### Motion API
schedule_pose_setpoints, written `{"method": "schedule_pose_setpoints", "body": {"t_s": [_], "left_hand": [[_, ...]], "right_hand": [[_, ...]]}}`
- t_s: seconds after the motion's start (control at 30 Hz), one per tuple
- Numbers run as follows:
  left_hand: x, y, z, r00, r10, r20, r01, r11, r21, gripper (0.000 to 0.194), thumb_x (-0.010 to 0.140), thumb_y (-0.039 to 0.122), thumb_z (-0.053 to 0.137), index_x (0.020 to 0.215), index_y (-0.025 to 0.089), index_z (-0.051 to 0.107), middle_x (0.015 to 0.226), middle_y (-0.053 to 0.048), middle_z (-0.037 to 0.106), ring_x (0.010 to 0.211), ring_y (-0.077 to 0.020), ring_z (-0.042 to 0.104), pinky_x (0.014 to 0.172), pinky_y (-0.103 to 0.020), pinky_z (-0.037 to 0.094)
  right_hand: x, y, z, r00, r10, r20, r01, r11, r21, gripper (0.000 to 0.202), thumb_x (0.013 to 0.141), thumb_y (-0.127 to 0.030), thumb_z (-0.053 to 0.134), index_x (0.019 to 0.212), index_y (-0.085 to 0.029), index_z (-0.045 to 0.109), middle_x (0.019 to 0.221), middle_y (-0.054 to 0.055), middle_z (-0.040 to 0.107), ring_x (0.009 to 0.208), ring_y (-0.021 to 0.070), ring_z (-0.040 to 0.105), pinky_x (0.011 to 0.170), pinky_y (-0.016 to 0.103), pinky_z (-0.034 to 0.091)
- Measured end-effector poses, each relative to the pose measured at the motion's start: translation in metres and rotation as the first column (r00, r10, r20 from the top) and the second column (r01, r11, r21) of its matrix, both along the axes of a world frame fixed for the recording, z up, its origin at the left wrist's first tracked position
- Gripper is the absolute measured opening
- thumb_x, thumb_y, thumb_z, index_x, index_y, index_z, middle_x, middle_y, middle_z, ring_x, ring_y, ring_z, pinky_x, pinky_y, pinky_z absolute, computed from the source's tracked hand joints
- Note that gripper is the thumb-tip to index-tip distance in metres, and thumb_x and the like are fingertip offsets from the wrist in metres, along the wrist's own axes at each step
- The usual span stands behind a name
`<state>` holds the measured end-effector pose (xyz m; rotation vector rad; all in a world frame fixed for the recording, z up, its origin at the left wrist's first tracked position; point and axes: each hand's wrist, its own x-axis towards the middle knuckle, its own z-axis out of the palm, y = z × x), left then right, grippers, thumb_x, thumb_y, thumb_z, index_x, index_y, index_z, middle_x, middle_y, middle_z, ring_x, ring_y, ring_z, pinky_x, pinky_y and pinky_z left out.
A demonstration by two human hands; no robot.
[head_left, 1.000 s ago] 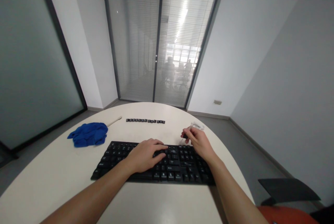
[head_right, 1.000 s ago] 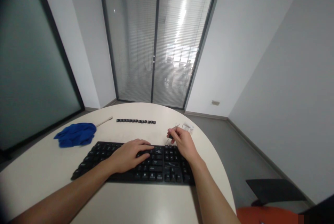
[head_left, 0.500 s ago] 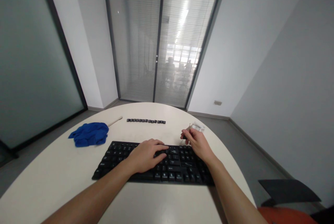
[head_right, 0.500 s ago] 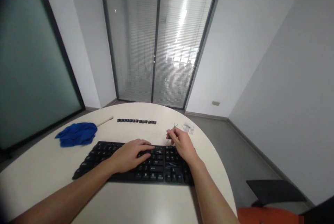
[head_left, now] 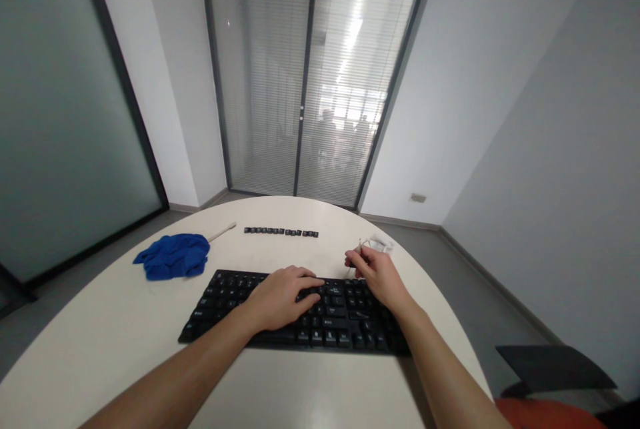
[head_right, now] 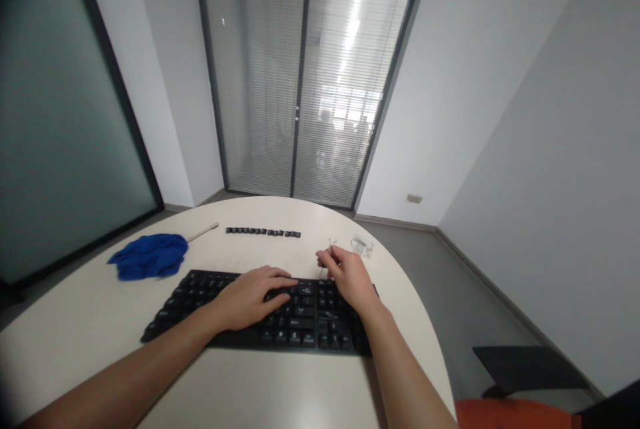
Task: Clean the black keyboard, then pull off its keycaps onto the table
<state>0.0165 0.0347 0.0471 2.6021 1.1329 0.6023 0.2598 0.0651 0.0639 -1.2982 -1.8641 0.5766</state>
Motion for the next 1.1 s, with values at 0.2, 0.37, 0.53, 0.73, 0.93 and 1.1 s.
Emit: {"method": "schedule_pose_setpoints", "body": {"t_s": [0.2, 0.37, 0.53, 0.73, 0.93, 1.1], "left_hand": [[0.000, 0.001, -0.001, 1.000, -0.002, 0.003, 0.002, 1.000, -0.002, 0.034, 0.095, 0.040, 0.048, 0.124, 0.030, 0.063, 0.121, -0.003, 0.064, 0.109, -0.0225, 0.058, 0.098, -0.037, 0.043], [-0.001, 0.001, -0.002, 1.000, 0.001, -0.001, -0.001, 1.000, 0.004, 0.035, 0.095, 0.041, 0.047, 0.124, 0.030, 0.062, 0.121, -0.003, 0.064, 0.110, -0.0225, 0.058, 0.099, -0.038, 0.043], [-0.001, 0.000, -0.002, 1.000, 0.009, -0.005, -0.009, 1.000, 0.002, 0.035, 0.095, 0.041, 0.047, 0.125, 0.030, 0.062, 0.122, -0.003, 0.064, 0.110, -0.0226, 0.057, 0.099, -0.038, 0.043], [-0.002, 0.000, -0.001, 1.000, 0.006, 0.006, -0.006, 1.000, -0.008, 0.036, 0.095, 0.042, 0.046, 0.124, 0.029, 0.063, 0.121, -0.004, 0.064, 0.109, -0.0232, 0.058, 0.098, -0.038, 0.043], [-0.001, -0.001, 0.001, 1.000, 0.004, 0.012, -0.004, 1.000, -0.019, 0.036, 0.095, 0.041, 0.047, 0.124, 0.029, 0.063, 0.121, -0.004, 0.064, 0.109, -0.0236, 0.058, 0.099, -0.040, 0.043], [-0.001, -0.001, 0.000, 1.000, 0.001, 0.017, -0.001, 1.000, -0.026, 0.036, 0.095, 0.042, 0.047, 0.124, 0.028, 0.063, 0.121, -0.004, 0.064, 0.110, -0.0236, 0.057, 0.099, -0.039, 0.043]], "right_hand": [[0.000, 0.002, -0.004, 1.000, -0.024, 0.004, 0.024, 0.999, -0.042, 0.043, 0.092, -0.053, 0.048, 0.076, -0.018, 0.064, 0.059, 0.001, 0.064, 0.053, 0.0146, 0.057, 0.056, 0.025, 0.042], [-0.010, -0.005, -0.001, 0.994, 0.037, 0.107, -0.037, 0.999, 0.003, 0.039, 0.093, -0.049, 0.050, 0.072, -0.019, 0.065, 0.060, 0.001, 0.065, 0.057, 0.0150, 0.057, 0.058, 0.025, 0.040], [-0.006, -0.010, 0.006, 0.978, 0.121, 0.167, -0.131, 0.990, 0.046, 0.032, 0.091, -0.044, 0.055, 0.076, -0.019, 0.069, 0.075, 0.002, 0.071, 0.070, 0.0169, 0.062, 0.067, 0.026, 0.042], [0.013, -0.005, 0.005, 0.987, 0.111, 0.117, -0.107, 0.994, -0.038, 0.033, 0.089, -0.047, 0.056, 0.083, -0.018, 0.071, 0.079, 0.004, 0.073, 0.073, 0.0193, 0.064, 0.067, 0.028, 0.044], [0.020, -0.007, 0.002, 0.973, 0.206, 0.099, -0.191, 0.971, -0.144, 0.032, 0.090, -0.045, 0.055, 0.082, -0.018, 0.070, 0.077, 0.003, 0.073, 0.073, 0.0204, 0.064, 0.067, 0.029, 0.045], [0.018, -0.005, 0.001, 0.979, 0.197, 0.062, -0.187, 0.972, -0.140, 0.032, 0.091, -0.045, 0.054, 0.082, -0.018, 0.070, 0.082, 0.005, 0.074, 0.077, 0.0217, 0.067, 0.072, 0.030, 0.047]]}}
